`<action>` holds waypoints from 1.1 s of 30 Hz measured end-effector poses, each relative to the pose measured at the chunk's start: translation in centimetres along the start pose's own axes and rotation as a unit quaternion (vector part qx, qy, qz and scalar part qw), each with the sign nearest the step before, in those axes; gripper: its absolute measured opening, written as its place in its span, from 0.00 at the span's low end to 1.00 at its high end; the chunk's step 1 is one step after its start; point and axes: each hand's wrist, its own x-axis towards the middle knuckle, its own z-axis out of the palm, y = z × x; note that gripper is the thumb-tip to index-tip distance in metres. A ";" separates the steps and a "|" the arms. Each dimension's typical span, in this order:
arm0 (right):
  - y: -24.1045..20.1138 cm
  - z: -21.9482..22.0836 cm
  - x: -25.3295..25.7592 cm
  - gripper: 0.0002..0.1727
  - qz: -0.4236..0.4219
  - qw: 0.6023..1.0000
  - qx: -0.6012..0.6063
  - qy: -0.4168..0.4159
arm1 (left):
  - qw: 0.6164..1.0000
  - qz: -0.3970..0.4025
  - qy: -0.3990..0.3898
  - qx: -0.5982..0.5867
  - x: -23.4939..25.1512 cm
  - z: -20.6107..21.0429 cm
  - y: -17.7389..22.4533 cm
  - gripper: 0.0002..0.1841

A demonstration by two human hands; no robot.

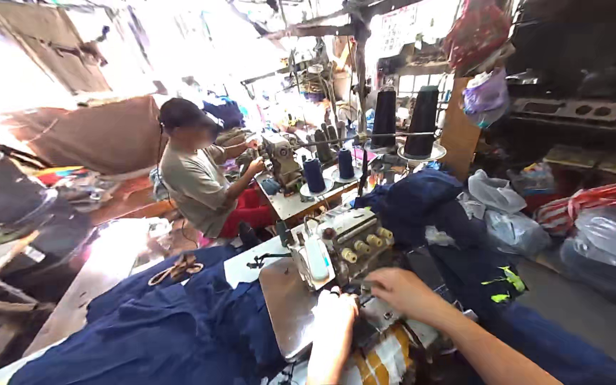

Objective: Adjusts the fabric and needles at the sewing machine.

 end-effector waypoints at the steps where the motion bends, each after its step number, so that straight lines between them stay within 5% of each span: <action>1: -0.8 -1.4 -0.1 0.15 -0.016 0.998 0.014 0.051 | 1.000 0.007 0.005 0.003 -0.1 0.0 0.0 0.05; 6: -3.3 -7.7 2.2 0.18 -0.083 0.914 0.097 0.386 | 0.998 0.035 0.052 0.013 -0.1 0.4 0.0 0.07; 8: -3.4 -9.6 4.1 0.20 -0.063 0.883 0.154 0.440 | 0.997 0.044 0.055 0.020 -0.1 0.6 -0.1 0.07; 15: -3.6 -11.6 8.4 0.21 -0.018 0.853 0.340 0.397 | 0.996 0.057 0.058 0.043 -0.2 0.4 -0.2 0.06; 23: -2.7 -10.0 6.2 0.19 -0.056 0.909 0.120 0.396 | 0.997 0.046 0.056 0.024 -0.1 0.7 -0.2 0.06; 27: 0.6 -11.9 2.6 0.18 -0.074 0.781 0.183 0.593 | 0.994 0.048 0.057 -0.083 -0.3 0.8 -1.0 0.07; 29: 2.2 -13.2 2.8 0.16 -0.014 0.737 0.278 0.615 | 0.977 0.087 0.115 -0.156 -0.5 1.4 -1.9 0.04; 33: 3.7 -14.4 6.3 0.19 0.086 0.847 0.319 0.416 | 0.934 0.120 0.123 -0.313 -0.7 1.1 -3.0 0.03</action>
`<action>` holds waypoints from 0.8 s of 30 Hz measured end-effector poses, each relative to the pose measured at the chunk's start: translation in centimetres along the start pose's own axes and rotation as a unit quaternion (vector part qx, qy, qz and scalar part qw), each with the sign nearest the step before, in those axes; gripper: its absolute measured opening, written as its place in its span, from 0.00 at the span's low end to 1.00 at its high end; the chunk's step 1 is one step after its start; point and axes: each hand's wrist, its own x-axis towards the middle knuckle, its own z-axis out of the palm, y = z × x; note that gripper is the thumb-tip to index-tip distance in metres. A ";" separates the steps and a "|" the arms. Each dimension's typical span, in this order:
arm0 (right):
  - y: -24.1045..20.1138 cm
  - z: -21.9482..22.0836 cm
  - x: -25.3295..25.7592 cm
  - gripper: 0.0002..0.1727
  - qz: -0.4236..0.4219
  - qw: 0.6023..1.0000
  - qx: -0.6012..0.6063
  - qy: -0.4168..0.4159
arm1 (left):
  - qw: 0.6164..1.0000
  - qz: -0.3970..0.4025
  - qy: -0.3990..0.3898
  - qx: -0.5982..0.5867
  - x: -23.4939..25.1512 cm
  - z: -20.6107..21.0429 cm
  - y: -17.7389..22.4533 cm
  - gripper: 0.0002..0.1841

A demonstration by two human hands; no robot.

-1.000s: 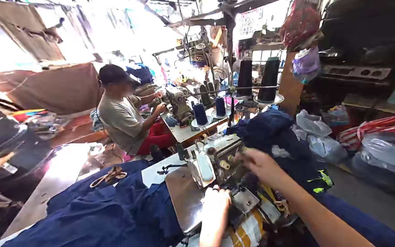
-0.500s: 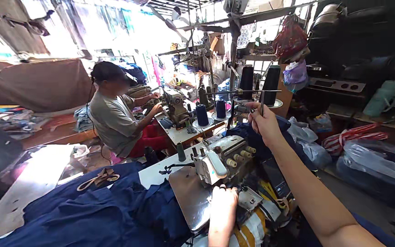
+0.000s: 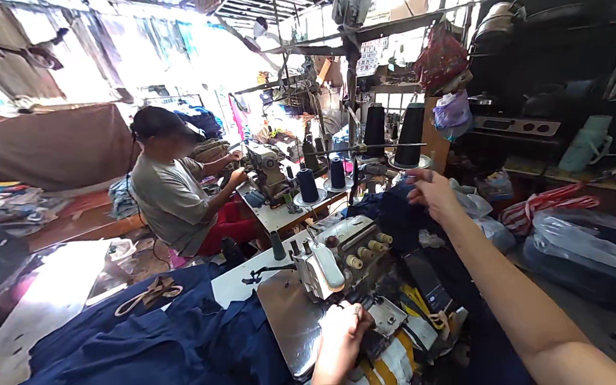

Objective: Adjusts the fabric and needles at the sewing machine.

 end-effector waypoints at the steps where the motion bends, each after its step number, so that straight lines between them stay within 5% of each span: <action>1: -0.1 1.1 0.9 0.18 -0.001 0.999 -0.008 -0.034 | 0.998 -0.013 -0.009 -0.054 0.0 -0.5 0.1 0.03; 5: 0.0 5.4 6.4 0.20 -0.069 0.992 -0.090 -0.051 | 0.975 -0.035 -0.040 -0.217 -0.4 -1.5 -0.3 0.04; 12: -1.9 10.7 16.1 0.27 -0.193 0.937 -0.279 0.087 | 0.960 -0.057 -0.099 -0.255 -0.6 -2.1 0.2 0.05; 16: -3.3 10.1 20.8 0.49 -0.129 0.937 -0.277 0.170 | 0.957 -0.071 -0.108 -0.261 -0.6 -1.8 0.6 0.05; 19: -2.5 9.6 23.6 0.65 -0.065 0.976 -0.138 0.153 | 0.957 -0.058 -0.090 -0.270 -0.7 -1.3 0.8 0.07; 24: -2.9 8.6 23.1 0.39 0.027 0.982 -0.178 0.050 | 0.955 -0.048 -0.093 -0.276 -1.3 -0.7 0.5 0.09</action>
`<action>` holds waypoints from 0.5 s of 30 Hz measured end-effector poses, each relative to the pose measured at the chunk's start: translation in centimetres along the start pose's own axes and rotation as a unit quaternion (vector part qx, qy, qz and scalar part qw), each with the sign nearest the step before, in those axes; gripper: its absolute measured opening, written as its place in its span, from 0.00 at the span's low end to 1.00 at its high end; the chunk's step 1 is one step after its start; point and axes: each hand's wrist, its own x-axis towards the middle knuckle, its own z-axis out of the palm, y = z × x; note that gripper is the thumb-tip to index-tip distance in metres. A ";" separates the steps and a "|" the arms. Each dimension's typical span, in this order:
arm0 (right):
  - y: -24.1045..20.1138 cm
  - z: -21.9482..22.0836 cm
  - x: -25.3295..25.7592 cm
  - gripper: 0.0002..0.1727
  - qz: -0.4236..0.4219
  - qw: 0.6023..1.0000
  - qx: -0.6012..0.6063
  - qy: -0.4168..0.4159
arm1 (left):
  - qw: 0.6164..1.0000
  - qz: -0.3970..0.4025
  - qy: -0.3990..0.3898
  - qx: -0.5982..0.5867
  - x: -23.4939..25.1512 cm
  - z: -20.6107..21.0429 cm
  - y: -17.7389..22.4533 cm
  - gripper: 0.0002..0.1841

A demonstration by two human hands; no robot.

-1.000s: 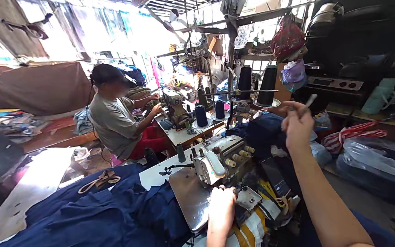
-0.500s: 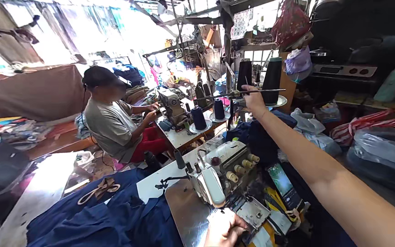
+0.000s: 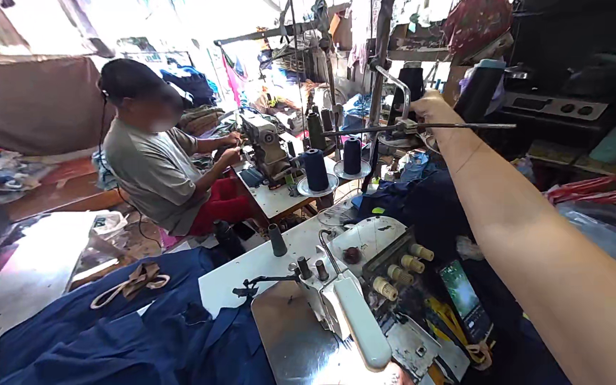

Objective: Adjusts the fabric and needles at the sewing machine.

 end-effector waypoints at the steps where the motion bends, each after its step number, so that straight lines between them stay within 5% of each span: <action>1: -0.3 -0.1 0.1 0.40 -0.006 0.999 -0.048 -0.005 | 1.000 0.002 0.001 0.004 0.0 0.0 0.0 0.09; 7: -2.1 1.1 -2.9 0.59 -0.053 0.975 -0.172 0.130 | 0.999 0.020 0.019 0.027 0.2 -0.2 0.5 0.09; 11: -0.7 3.1 -3.6 0.58 -0.004 0.976 -0.099 0.195 | 0.999 0.013 0.014 0.029 0.4 -0.2 0.4 0.09; 15: -0.8 3.6 -3.5 0.57 0.016 0.981 -0.105 0.164 | 0.999 -0.003 0.014 0.040 0.2 -0.2 0.1 0.08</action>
